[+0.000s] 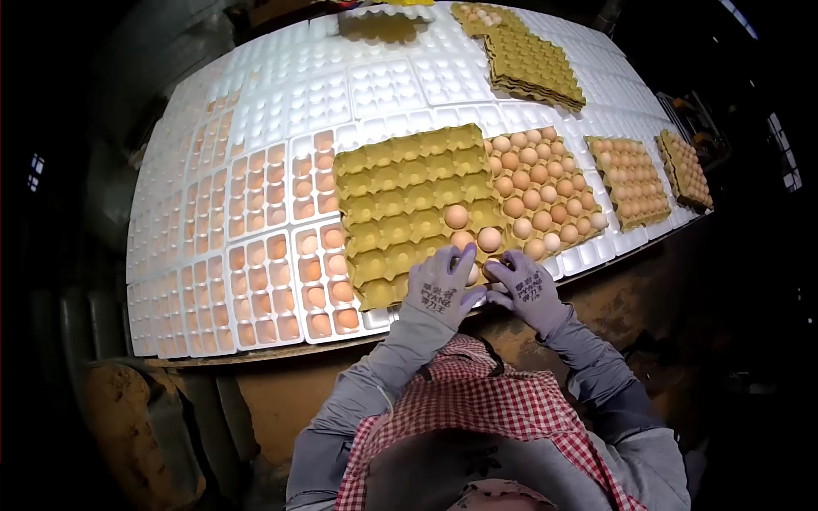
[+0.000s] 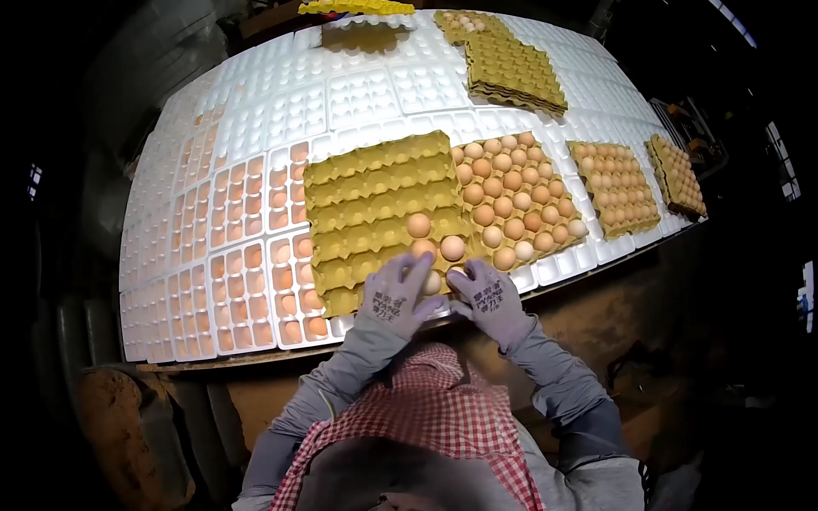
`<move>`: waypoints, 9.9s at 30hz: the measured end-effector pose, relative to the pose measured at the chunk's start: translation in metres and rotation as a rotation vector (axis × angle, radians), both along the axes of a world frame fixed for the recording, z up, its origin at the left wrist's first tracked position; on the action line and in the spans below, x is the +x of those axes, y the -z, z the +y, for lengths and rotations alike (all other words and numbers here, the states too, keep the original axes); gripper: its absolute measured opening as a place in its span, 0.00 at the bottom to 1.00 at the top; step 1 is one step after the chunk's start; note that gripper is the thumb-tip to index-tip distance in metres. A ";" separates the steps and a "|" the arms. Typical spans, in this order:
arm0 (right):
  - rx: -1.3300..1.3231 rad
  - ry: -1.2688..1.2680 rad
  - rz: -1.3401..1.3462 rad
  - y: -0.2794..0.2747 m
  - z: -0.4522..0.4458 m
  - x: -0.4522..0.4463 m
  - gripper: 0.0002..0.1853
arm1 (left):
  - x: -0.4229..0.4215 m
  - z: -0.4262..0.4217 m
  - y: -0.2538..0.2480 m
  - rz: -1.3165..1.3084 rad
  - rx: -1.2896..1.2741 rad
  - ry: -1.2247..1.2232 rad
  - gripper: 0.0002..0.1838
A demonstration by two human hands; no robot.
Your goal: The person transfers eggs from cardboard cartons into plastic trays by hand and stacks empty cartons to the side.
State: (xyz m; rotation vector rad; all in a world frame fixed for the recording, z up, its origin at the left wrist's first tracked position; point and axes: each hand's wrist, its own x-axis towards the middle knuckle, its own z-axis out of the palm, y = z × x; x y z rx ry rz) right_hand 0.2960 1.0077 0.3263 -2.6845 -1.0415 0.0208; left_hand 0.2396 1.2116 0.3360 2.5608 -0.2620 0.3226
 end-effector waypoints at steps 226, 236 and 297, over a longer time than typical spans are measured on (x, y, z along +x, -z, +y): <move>0.014 0.080 0.047 0.059 0.413 0.382 0.22 | 0.157 0.322 0.084 -0.200 -0.431 -0.863 0.29; 0.770 -0.297 0.607 0.063 0.536 0.392 0.22 | 0.242 0.447 0.096 -0.039 -0.050 -0.955 0.19; 0.228 0.153 0.077 0.018 0.196 0.245 0.26 | 0.178 0.197 0.022 0.277 0.101 -0.148 0.24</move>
